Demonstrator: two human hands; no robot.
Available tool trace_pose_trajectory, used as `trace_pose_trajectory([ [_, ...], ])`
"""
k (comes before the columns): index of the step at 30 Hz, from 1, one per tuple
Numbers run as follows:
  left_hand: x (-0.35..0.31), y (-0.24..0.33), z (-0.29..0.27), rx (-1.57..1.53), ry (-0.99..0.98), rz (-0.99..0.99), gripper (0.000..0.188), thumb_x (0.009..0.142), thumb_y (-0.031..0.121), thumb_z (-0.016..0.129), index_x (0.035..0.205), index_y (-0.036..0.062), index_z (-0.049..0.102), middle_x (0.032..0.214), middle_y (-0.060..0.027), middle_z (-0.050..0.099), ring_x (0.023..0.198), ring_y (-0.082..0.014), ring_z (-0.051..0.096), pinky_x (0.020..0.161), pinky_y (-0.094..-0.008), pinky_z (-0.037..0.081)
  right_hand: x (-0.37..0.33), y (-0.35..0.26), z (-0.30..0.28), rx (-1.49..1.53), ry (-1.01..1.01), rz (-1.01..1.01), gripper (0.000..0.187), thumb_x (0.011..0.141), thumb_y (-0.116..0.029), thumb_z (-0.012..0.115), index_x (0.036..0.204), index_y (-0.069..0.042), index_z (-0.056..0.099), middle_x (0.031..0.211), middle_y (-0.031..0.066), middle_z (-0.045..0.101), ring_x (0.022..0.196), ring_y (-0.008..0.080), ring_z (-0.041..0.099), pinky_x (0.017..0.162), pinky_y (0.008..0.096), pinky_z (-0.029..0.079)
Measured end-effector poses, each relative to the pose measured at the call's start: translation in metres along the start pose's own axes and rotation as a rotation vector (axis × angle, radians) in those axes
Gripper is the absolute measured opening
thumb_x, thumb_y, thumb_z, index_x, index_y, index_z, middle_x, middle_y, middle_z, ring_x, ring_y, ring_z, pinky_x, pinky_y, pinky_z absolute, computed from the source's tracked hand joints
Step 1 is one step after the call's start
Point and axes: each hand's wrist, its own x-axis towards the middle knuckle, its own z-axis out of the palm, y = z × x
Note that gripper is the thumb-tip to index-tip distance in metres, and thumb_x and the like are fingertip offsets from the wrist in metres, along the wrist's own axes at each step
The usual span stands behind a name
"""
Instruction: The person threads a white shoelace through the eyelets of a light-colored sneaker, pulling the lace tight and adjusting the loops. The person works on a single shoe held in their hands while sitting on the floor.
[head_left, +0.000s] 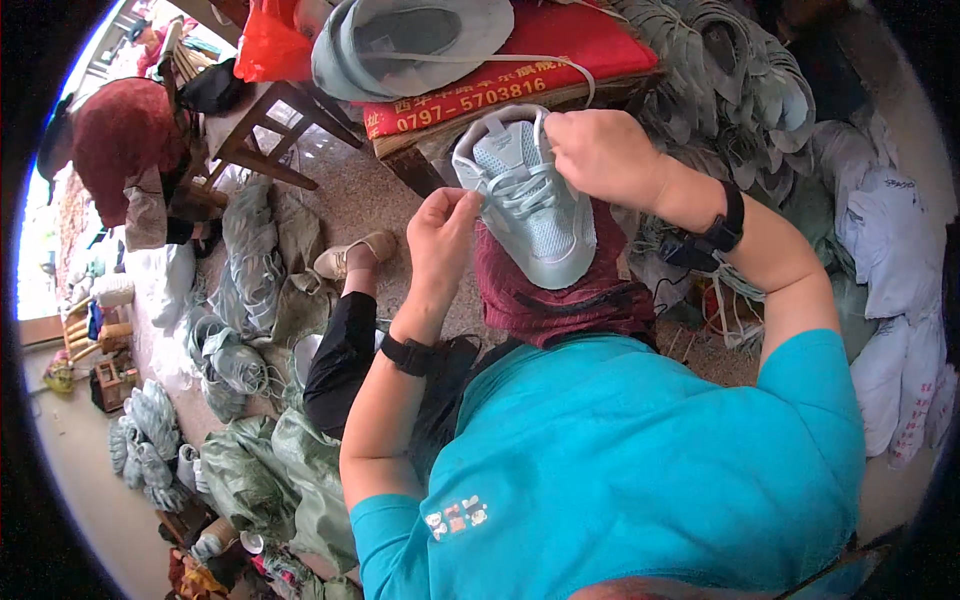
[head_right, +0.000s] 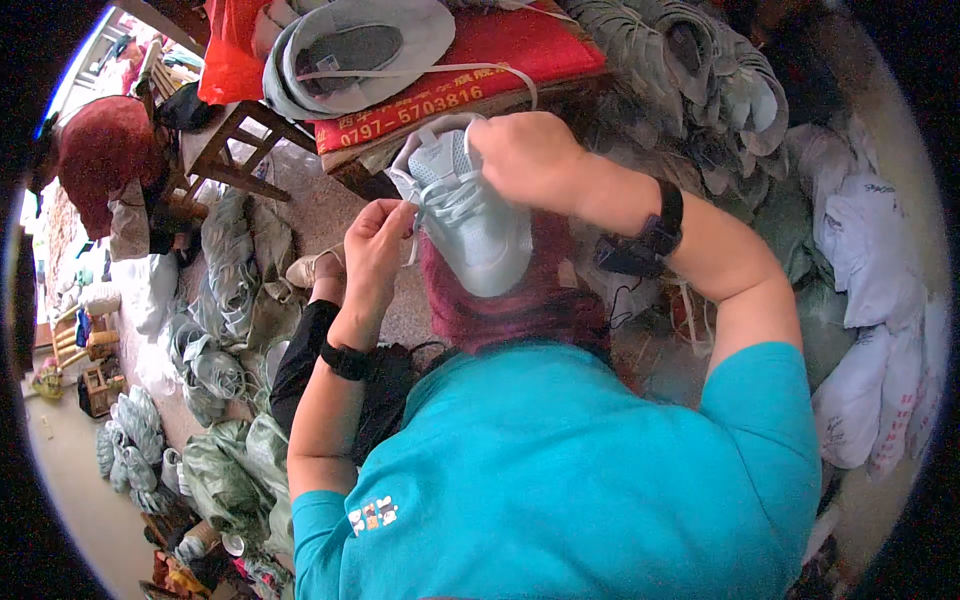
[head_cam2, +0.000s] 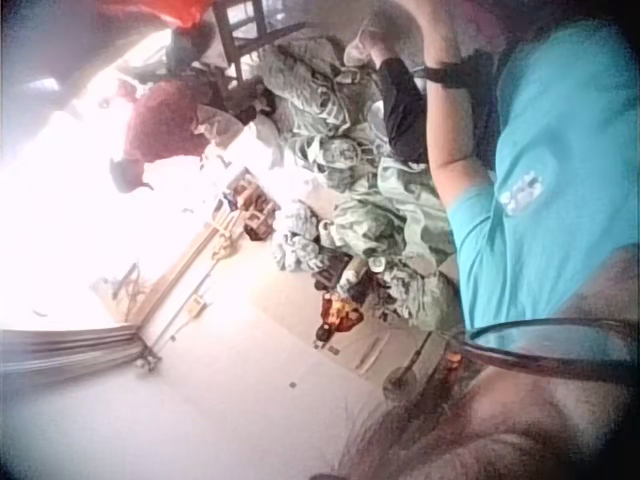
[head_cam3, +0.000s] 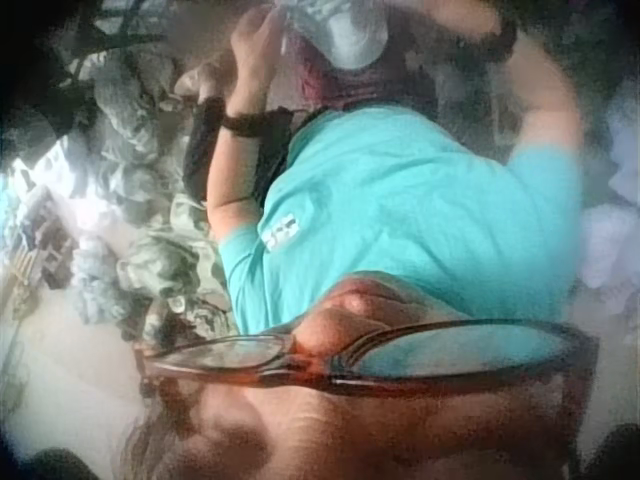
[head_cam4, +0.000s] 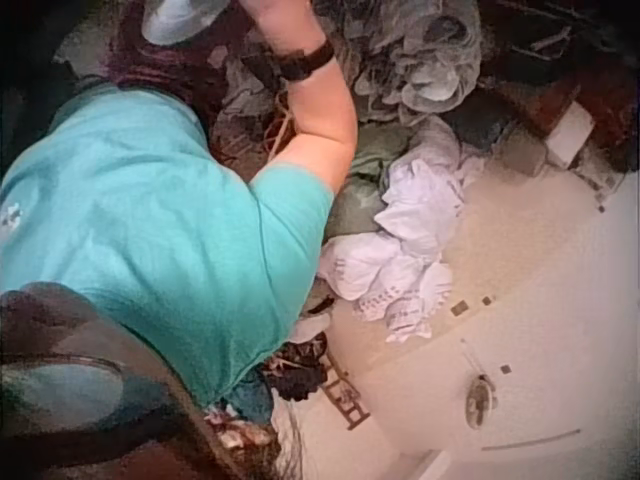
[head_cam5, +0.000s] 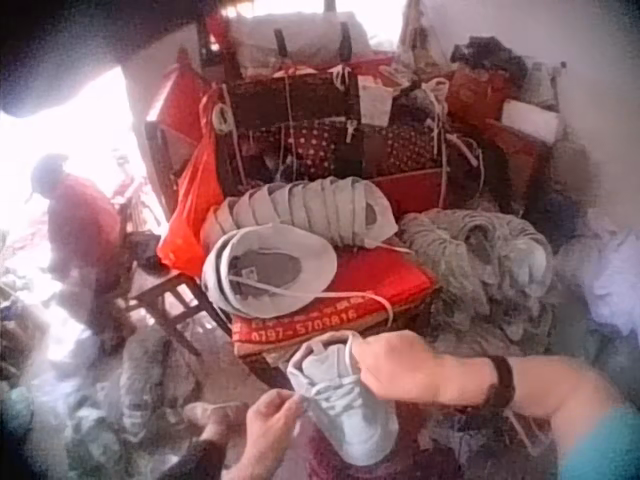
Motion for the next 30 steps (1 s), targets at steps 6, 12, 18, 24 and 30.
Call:
trace_pose_trajectory([
  [6,0.011,-0.002,-0.009,0.276,-0.029,0.019,0.013,0.087,0.012,0.064,0.086,-0.001,0.063,0.077,-0.0031,0.062,0.073,-0.0085,0.056,0.064,-0.0251,0.045,0.005,-0.014,-0.006,-0.312,-0.034,-0.276,0.012,0.077,-0.011,0.058,0.086,-0.003,0.056,0.069,0.013,0.062,0.067,0.0281,0.067,0.061,0.04,0.053],
  [12,0.014,0.027,0.004,0.95,0.113,0.563,0.012,0.083,0.014,0.064,0.082,0.0028,0.061,0.076,-0.0103,0.06,0.068,-0.0272,0.06,0.062,-0.0366,0.048,0.01,-0.015,-0.008,-0.224,-0.16,-0.271,0.025,0.078,-0.01,0.058,0.102,-0.002,0.052,0.068,0.0109,0.061,0.068,0.0291,0.065,0.062,0.0394,0.052],
  [18,0.013,0.048,0.004,1.138,-0.108,0.48,0.013,0.078,0.01,0.068,0.089,0.0046,0.063,0.089,-0.0131,0.06,0.083,-0.0336,0.061,0.073,-0.0419,0.05,0.021,0.019,-0.016,0.206,-0.275,-0.222,0.033,0.08,-0.011,0.067,0.11,-0.009,0.054,0.08,0.0103,0.062,0.079,0.0321,0.064,0.069,0.0433,0.051],
  [24,0.034,0.071,-0.014,0.819,-0.45,0.483,0.03,0.075,0.0,0.069,0.103,0.0042,0.059,0.106,-0.0122,0.057,0.096,-0.0308,0.06,0.083,-0.0363,0.05,0.037,0.03,-0.033,0.068,-0.245,-0.463,0.03,0.076,-0.005,0.072,0.103,-0.009,0.06,0.111,0.008,0.053,0.109,0.0287,0.052,0.089,0.0408,0.046],
  [30,0.054,0.072,-0.026,0.873,-0.561,0.484,0.022,0.079,0.003,0.07,0.099,0.0022,0.06,0.1,-0.01,0.057,0.089,-0.0261,0.059,0.077,-0.033,0.049,0.047,0.044,-0.031,0.111,-0.371,-0.461,0.022,0.077,-0.01,0.071,0.097,-0.008,0.061,0.102,0.0063,0.055,0.105,0.0278,0.054,0.088,0.0401,0.046],
])
